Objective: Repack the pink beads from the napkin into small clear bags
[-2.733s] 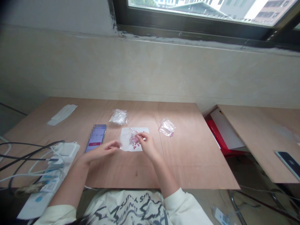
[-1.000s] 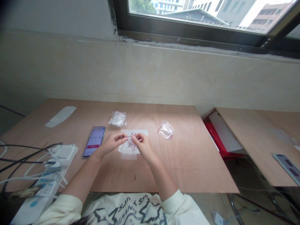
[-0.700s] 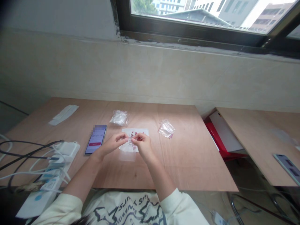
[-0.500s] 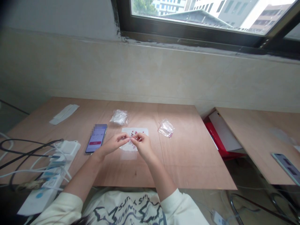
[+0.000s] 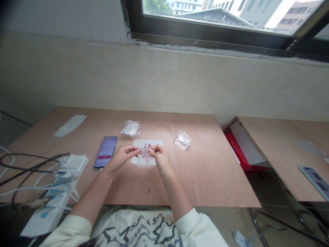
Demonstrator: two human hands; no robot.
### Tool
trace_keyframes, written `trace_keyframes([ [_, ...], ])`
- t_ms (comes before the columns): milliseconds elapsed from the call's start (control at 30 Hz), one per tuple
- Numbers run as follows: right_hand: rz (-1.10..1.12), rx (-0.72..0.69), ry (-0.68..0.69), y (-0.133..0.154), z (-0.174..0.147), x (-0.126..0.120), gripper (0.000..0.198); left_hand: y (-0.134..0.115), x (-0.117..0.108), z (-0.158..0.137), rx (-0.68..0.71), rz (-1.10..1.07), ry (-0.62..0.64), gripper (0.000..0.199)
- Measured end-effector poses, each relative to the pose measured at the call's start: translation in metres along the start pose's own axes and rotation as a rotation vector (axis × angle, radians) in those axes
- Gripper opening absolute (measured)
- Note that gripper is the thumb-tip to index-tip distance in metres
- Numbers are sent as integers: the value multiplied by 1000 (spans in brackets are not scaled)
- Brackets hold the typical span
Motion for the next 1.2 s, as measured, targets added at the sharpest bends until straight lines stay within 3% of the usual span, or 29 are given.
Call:
trace_keyframes([
  [133, -203, -8, 75, 6, 3, 3, 19, 0, -10, 6, 28, 57, -53, 26],
  [267, -410, -183, 98, 24, 5, 12, 14, -8, -13, 10, 85, 169, -85, 24],
  [433, -563, -335, 33, 38, 6, 17, 5, -22, 0, 8, 150, 254, 6, 24],
  [600, -571, -363, 11, 40, 2, 18, 7, -24, 10, 9, 203, 340, 78, 23],
  [700, -491, -284, 88, 33, 1, 20, 6, -25, 7, 7, 239, 384, 37, 23],
  [900, -92, 39, 173, 5, 1, 15, 23, -25, 2, -2, 198, 337, 10, 25],
  [1067, -13, 75, 128, 5, -2, 11, 27, -17, -2, -6, 109, 251, -18, 25],
  [1200, -51, 44, 104, 6, -4, 9, 25, -17, -7, -7, 125, 276, -63, 23],
])
Point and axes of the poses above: each hand's wrist, its own z-axis towards the middle knuckle, its own x-axis out of the palm, y = z × x, the point moved 8 cm from there along z, towards the middle knuckle, and after that the axes turned 2 degrees about -z, right-handed, at the moved point
